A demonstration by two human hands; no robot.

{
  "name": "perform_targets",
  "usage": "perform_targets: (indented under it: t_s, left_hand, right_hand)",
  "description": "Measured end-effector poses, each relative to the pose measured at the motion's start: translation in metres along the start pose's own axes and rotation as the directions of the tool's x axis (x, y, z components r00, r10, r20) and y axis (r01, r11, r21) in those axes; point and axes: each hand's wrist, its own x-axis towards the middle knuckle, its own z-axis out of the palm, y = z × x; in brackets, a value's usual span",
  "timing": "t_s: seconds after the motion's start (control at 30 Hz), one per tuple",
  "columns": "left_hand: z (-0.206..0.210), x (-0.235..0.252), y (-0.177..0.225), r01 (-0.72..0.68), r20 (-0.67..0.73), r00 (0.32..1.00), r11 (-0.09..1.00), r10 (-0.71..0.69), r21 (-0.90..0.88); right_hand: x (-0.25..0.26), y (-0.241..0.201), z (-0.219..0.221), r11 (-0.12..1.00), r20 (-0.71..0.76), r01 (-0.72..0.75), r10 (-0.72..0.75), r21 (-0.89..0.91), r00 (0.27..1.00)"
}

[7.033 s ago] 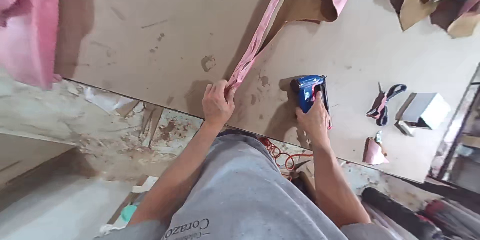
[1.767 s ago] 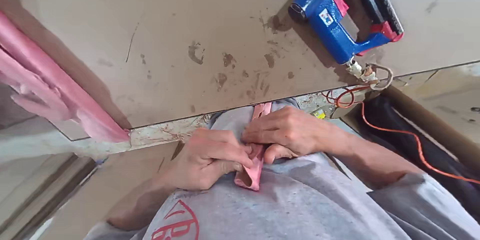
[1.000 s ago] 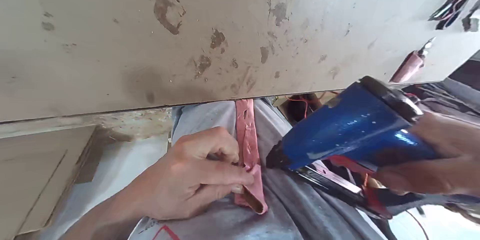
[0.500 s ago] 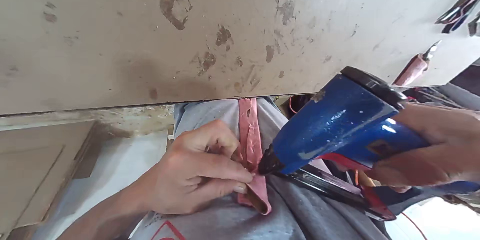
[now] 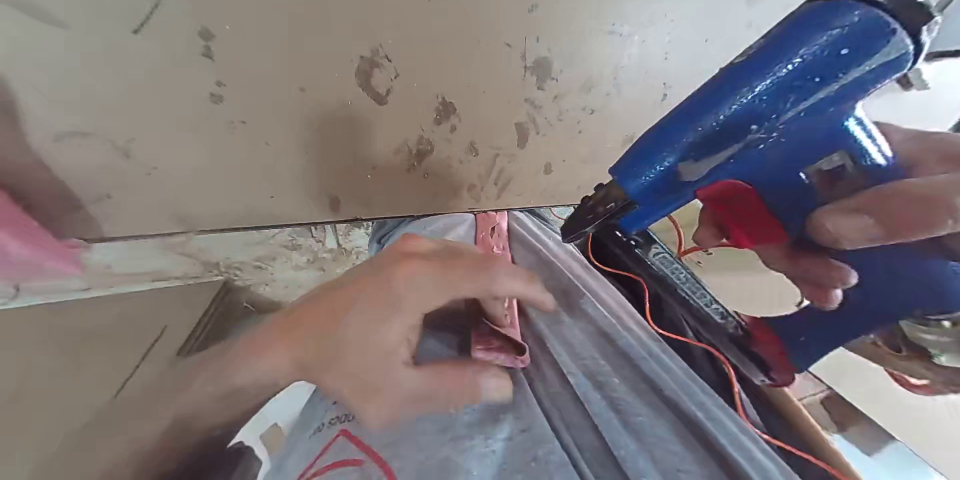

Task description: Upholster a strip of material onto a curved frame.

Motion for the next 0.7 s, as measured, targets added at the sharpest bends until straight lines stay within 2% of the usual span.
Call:
perform_targets:
  t_s: [0.1, 0.17, 0.27, 0.37, 0.5, 0.63, 0.7]
  left_hand:
    - [0.004, 0.009, 0.012, -0.029, 0.052, 0.998, 0.971, 0.017, 0.236]
    - [0.005, 0.007, 0.012, -0.02, 0.018, 1.0, 0.969, 0.016, 0.245]
    - [0.008, -0.004, 0.001, 0.041, -0.111, 0.993, 0.999, -0.041, 0.005]
    - [0.007, -0.014, -0.008, 0.064, -0.204, 0.974, 0.984, -0.098, -0.166]
    - [0.003, -0.026, -0.02, 0.037, -0.254, 0.962, 0.97, -0.1, -0.24]
    - [0.005, -0.027, -0.029, -0.029, -0.255, 0.965, 0.954, -0.051, -0.299]
    - [0.006, -0.027, -0.031, -0.047, -0.258, 0.965, 0.947, -0.039, -0.318]
  right_hand:
    - [-0.005, 0.019, 0.003, 0.995, -0.024, 0.069, -0.071, -0.069, 0.997]
    - [-0.005, 0.028, 0.008, 0.991, -0.033, 0.087, -0.09, -0.103, 0.995]
    - [-0.003, 0.027, 0.021, 0.989, -0.066, 0.07, -0.079, -0.133, 0.995]
    - [-0.005, 0.032, 0.027, 0.997, -0.07, 0.05, -0.054, -0.065, 0.996]
    - [0.002, 0.011, 0.051, 0.991, -0.157, -0.111, 0.098, -0.076, 0.983]
    - [0.023, -0.023, 0.069, 0.94, -0.188, -0.241, 0.198, -0.243, 0.962]
    - [0.031, -0.033, 0.075, 0.926, -0.178, -0.25, 0.205, -0.282, 0.962]
